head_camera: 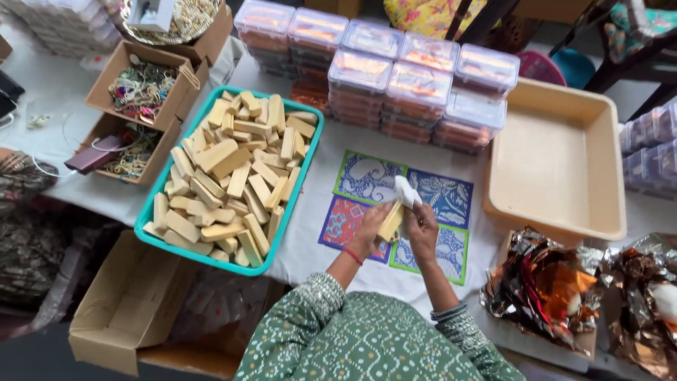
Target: The person wipes a wooden block with a white cloth, then wraps it in a sheet of copper foil. They repeat this process for a second block, folding the foil around each item and placing the wrapped blocks on the table.
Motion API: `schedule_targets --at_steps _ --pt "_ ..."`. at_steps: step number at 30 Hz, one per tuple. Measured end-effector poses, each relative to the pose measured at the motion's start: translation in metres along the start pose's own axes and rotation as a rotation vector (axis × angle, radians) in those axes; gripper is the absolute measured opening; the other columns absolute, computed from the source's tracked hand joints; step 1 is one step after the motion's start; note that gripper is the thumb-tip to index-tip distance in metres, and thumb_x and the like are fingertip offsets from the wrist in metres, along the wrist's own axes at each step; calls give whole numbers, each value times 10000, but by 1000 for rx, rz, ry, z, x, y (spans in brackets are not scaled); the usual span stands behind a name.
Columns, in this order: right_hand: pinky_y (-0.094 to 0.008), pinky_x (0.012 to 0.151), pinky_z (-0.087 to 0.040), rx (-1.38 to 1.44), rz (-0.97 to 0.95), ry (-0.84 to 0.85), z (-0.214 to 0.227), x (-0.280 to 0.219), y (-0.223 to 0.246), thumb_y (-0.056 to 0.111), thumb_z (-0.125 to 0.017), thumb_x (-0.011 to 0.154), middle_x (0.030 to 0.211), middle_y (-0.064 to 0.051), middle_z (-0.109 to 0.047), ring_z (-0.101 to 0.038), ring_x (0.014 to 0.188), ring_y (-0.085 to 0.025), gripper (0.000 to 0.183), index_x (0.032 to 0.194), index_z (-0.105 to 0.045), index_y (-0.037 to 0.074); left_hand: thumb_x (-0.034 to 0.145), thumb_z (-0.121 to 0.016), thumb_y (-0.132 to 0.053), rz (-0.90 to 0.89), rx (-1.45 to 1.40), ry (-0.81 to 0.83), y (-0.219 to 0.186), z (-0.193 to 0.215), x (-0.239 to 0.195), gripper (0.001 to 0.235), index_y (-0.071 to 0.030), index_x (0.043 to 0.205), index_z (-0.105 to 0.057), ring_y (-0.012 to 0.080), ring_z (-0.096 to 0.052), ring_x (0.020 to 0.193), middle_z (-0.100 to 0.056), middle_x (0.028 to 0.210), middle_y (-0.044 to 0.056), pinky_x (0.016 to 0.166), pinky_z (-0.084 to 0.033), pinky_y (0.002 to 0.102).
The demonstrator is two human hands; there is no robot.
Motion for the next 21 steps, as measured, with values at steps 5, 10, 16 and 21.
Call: schedule_targets --at_steps 5,10,16,21 --pt "-212 822 -507 -135 144 -159 16 -10 10 130 -621 1022 1132 3 -615 -599 981 -69 233 1221 -659 15 1071 -587 -262 73 13 24 5 -31 -6 434 -26 1431 -528 122 -713 808 -698 1062 55 641 -626 302" --pt "-219 738 -473 -104 22 -294 54 7 -13 130 -607 1036 997 4 -647 -555 864 -70 185 1143 -700 10 1017 -611 -289 78 6 1 24 13 13 421 -197 1422 -541 163 -673 697 -645 952 55 615 -639 333" --pt "-270 854 -471 -171 132 75 -1 -27 8 91 -628 1045 1155 -88 -578 -548 1039 -136 209 1206 -647 -40 1034 -558 -401 80 -281 -319 7 34 19 427 -46 1264 -617 179 -721 823 -697 1001 78 701 -632 314" --pt "-365 1054 -480 -249 273 56 -42 -26 27 39 -605 999 1445 -161 -535 -557 1316 -285 310 1304 -624 -11 1217 -539 -326 -211 -238 7 62 89 50 332 -24 1304 -645 123 -617 850 -681 1127 47 621 -486 264"
Point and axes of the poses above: each hand's wrist, its own x-axis towards the middle knuckle, its own z-axis out of the back of the hand, y = z × x, the point moved 9 cm from there along x, towards the middle knuckle
